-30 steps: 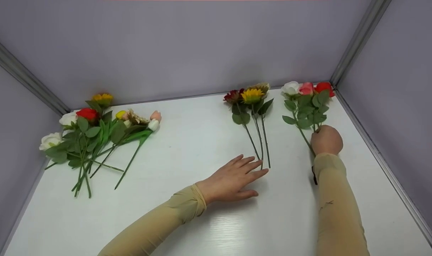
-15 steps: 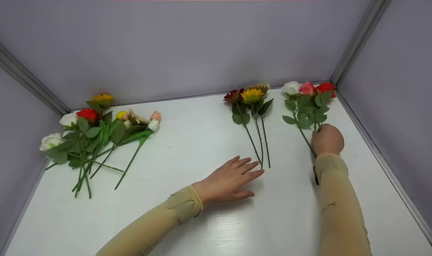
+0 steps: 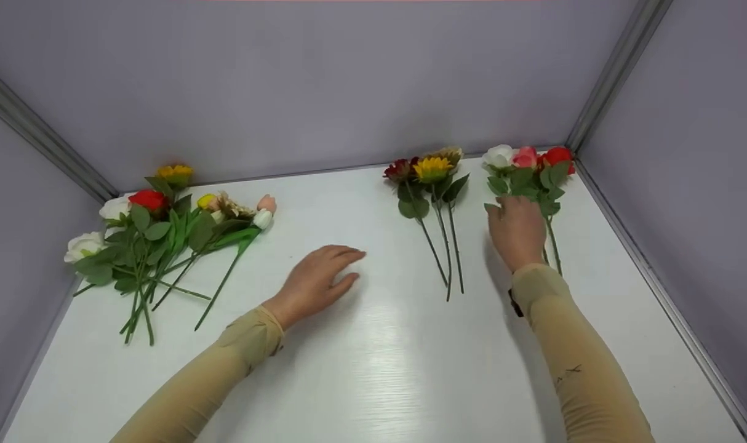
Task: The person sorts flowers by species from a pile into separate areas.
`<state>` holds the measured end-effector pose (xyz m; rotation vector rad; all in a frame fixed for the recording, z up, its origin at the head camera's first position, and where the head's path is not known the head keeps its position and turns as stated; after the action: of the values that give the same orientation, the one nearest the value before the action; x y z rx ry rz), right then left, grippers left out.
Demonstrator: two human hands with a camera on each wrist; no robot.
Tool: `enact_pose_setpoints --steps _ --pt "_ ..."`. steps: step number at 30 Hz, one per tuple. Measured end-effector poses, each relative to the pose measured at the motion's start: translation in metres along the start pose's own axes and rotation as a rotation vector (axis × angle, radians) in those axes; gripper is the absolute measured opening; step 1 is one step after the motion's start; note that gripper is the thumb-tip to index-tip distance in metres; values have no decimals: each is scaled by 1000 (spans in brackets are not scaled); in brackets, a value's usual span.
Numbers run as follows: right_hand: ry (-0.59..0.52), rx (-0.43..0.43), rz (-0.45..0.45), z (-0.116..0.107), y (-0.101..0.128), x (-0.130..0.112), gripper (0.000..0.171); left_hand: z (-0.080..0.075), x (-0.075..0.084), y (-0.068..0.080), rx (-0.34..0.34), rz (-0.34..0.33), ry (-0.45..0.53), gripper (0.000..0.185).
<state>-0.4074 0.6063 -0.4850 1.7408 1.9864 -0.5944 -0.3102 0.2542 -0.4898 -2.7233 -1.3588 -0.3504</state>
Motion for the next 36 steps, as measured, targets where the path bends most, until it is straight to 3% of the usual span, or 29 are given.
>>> enact_pose_setpoints --steps 5,9,12,15,21,25,30,36 --pt "38 -69 -199 40 4 -69 39 -21 -85 49 133 -214 40 31" --pt "80 -206 -338 84 17 -127 40 -32 -149 96 187 -411 54 26" --pt "98 -348 -428 122 35 -167 46 -37 -187 129 187 -540 94 23" --pt "148 -478 -531 158 57 -206 51 -40 -215 155 189 -642 137 23" --pt "297 -667 -706 213 95 -271 59 -43 -240 181 153 -747 186 18" --pt "372 -690 -801 234 109 -298 58 -45 -248 195 156 -837 213 19" --pt "416 -658 -864 245 115 -308 55 -46 -263 223 204 -991 332 22" --pt "421 -664 -854 244 115 -304 54 -47 -275 256 340 -1129 553 28"
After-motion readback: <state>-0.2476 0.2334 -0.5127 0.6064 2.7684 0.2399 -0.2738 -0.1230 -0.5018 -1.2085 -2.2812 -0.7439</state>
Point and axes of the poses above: each hand's wrist, its own y-axis away from the middle knuckle, its own z-axis out of the palm, x = y × z, the point moved 6 cm from there along -y, towards the middle knuckle, and after that the axes turned 14 degrees about -x, right-handed, at the moved point
